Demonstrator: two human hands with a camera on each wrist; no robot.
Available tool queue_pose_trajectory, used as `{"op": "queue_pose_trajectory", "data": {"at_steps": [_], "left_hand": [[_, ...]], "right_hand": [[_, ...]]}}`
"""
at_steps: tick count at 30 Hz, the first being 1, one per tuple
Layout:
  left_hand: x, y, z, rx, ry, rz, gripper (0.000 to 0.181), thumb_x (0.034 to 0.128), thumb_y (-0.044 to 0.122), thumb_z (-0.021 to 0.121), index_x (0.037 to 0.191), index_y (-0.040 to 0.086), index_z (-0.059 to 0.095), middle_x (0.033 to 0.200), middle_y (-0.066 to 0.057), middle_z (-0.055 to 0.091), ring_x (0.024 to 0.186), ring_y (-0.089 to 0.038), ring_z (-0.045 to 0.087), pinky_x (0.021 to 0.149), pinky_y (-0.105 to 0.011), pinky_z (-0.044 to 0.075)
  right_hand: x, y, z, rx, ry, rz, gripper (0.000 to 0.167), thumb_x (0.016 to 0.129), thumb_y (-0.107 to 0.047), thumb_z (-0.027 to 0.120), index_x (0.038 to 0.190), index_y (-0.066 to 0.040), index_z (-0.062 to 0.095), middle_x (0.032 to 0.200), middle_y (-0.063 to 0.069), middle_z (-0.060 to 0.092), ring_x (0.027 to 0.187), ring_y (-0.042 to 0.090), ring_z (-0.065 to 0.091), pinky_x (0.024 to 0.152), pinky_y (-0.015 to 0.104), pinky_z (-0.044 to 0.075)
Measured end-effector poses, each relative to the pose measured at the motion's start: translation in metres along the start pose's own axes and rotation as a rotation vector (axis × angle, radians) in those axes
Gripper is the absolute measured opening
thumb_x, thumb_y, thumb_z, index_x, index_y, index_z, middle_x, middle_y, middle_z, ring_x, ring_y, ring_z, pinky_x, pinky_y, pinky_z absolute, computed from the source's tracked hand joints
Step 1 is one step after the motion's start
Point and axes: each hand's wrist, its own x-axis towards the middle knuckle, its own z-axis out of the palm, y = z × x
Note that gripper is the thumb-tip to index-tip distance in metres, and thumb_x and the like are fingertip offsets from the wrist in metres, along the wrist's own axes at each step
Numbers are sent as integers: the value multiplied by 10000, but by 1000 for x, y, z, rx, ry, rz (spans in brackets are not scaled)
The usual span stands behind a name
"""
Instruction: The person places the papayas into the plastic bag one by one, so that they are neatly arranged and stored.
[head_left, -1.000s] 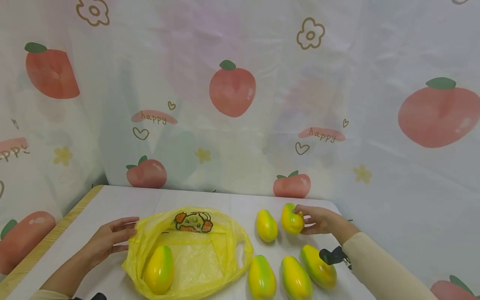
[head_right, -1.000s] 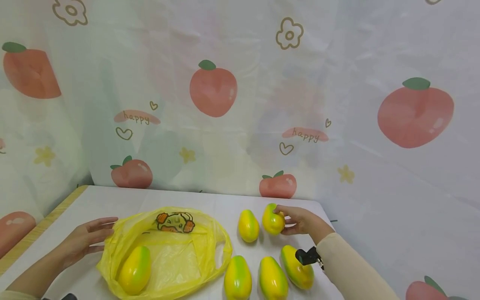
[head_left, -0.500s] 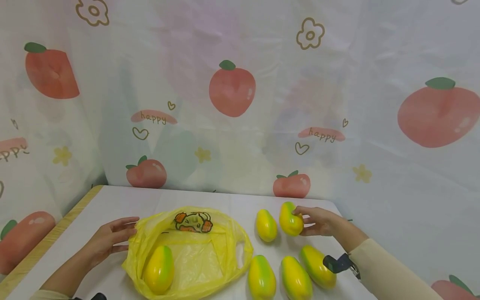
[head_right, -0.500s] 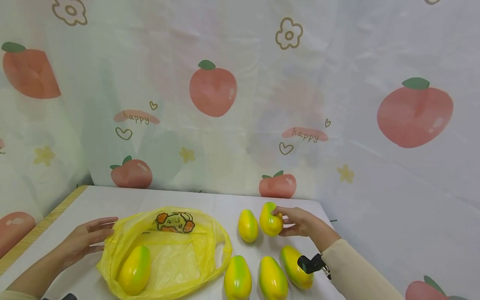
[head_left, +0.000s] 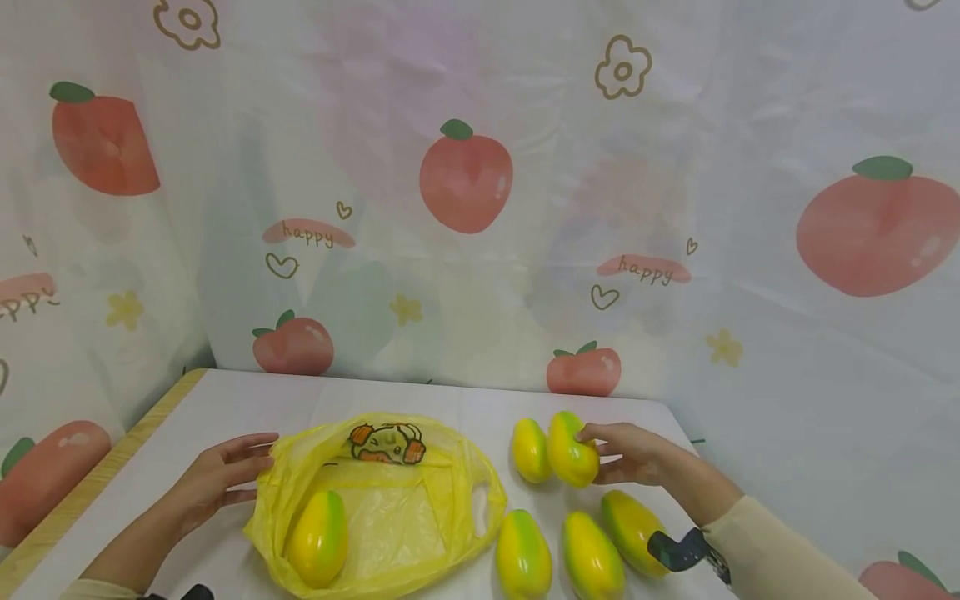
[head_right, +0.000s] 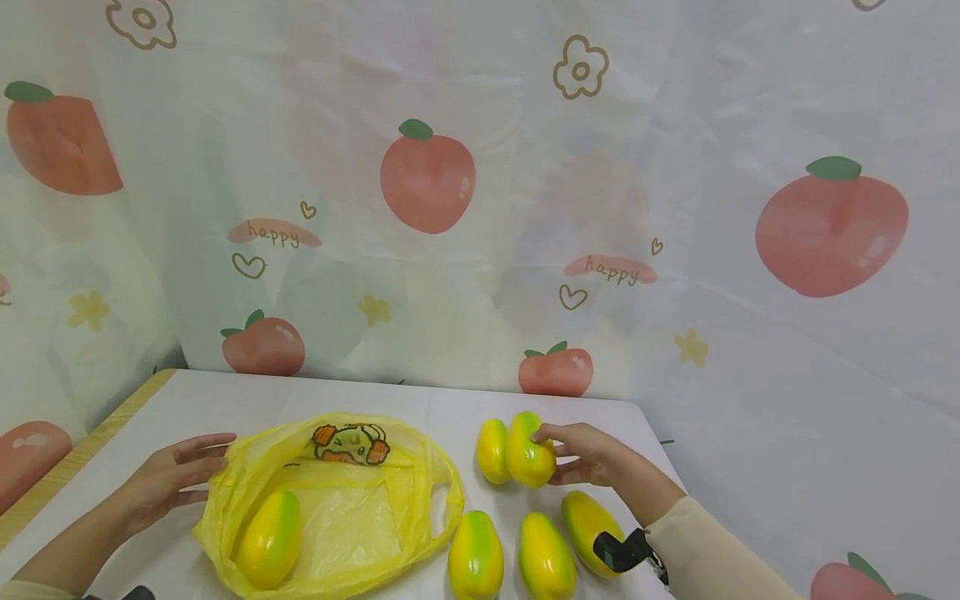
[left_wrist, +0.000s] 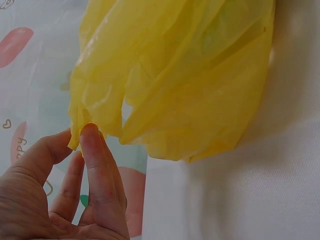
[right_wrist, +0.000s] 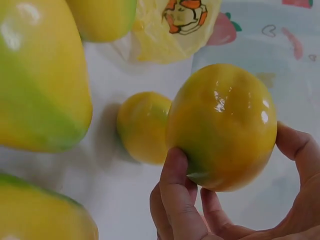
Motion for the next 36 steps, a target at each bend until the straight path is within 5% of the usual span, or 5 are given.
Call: {"op": "queue_pose_trajectory", "data": {"at_steps": [9,20,36], "left_hand": [[-1,0,1,4,0,-4,656,955,274,655,1482,0,377,1338,-78,580,987,-79,653,858,-382,588],[-2,0,1,-11,-1,-5,634,952,268,659,1471,6,407,1300,-19,596,973,-69,657,856,-371,588],[0,-4,-2,7,-7,5,627,965,285,638,1481,20,400,1403,-100,537,1003,-56,643,878,-370,581]], "right_hand": [[-11,3,19,-7,-10,-56,707,900,-296,635,1444,53,351,1437,357,336,996,333,659,878,424,577],[-27,1,35,50,-119,-93,613,929,-268,590,1398,62,371,1390,306,378,1020,330,647,930,466,547],[-40,1,73,139,-212,-103,645,935,-247,569,1427,100,338,1315,264,470,996,304,653,921,465,554]]}}
